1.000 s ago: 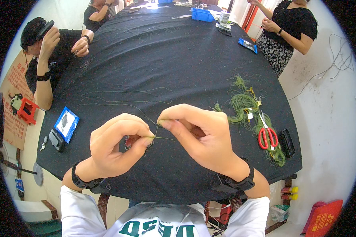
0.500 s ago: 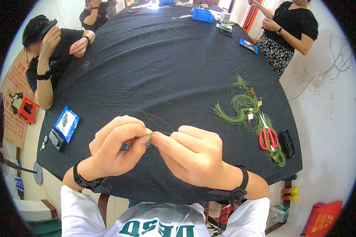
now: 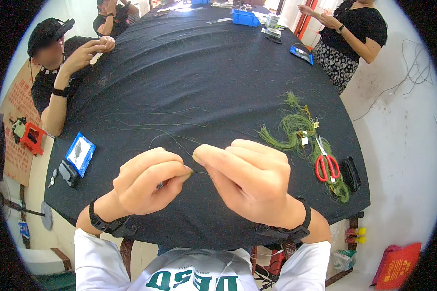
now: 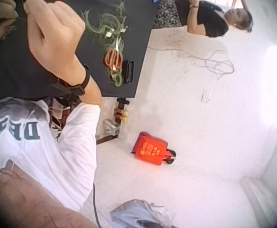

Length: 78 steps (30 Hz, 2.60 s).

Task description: The recorder is assembling fishing line and terminal tackle at a table.

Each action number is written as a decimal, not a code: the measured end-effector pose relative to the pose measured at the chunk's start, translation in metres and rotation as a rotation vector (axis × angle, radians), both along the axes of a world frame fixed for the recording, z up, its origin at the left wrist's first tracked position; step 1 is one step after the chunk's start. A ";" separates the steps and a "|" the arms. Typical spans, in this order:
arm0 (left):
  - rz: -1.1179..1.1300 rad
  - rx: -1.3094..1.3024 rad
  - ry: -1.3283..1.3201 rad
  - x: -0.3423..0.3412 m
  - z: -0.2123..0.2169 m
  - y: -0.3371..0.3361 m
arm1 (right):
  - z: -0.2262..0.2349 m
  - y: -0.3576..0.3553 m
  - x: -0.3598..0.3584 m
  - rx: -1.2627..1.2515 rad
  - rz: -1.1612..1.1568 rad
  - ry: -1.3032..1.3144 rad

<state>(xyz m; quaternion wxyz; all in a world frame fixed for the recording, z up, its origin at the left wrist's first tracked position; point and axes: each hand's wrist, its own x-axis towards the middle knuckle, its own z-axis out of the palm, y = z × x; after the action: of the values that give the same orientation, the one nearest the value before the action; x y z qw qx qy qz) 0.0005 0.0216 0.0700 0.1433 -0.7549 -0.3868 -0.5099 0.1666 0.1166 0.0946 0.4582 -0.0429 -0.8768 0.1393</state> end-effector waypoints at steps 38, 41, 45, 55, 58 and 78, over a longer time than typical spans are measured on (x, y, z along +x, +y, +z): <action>0.137 0.030 0.072 -0.008 -0.009 0.003 | -0.020 -0.015 -0.008 0.073 0.050 -0.063; 0.108 0.005 0.087 -0.008 -0.008 0.005 | -0.007 -0.015 -0.001 0.137 0.026 -0.116; 0.015 -0.024 0.050 -0.009 -0.008 0.004 | 0.000 -0.010 0.001 0.190 -0.035 -0.068; -0.092 -0.120 -0.093 -0.008 0.001 -0.006 | 0.001 -0.007 -0.002 0.062 0.000 -0.014; -0.083 -0.134 -0.093 -0.003 0.005 -0.006 | 0.002 -0.005 0.002 0.046 -0.005 0.000; -0.051 -0.004 -0.071 -0.002 0.006 -0.011 | -0.003 -0.008 0.001 -0.538 0.164 -0.140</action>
<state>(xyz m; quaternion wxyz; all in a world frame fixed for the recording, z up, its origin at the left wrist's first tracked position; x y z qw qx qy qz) -0.0019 0.0110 0.0761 0.1151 -0.7464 -0.3730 -0.5390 0.1671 0.1089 0.0916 0.3560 -0.1014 -0.8383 0.4002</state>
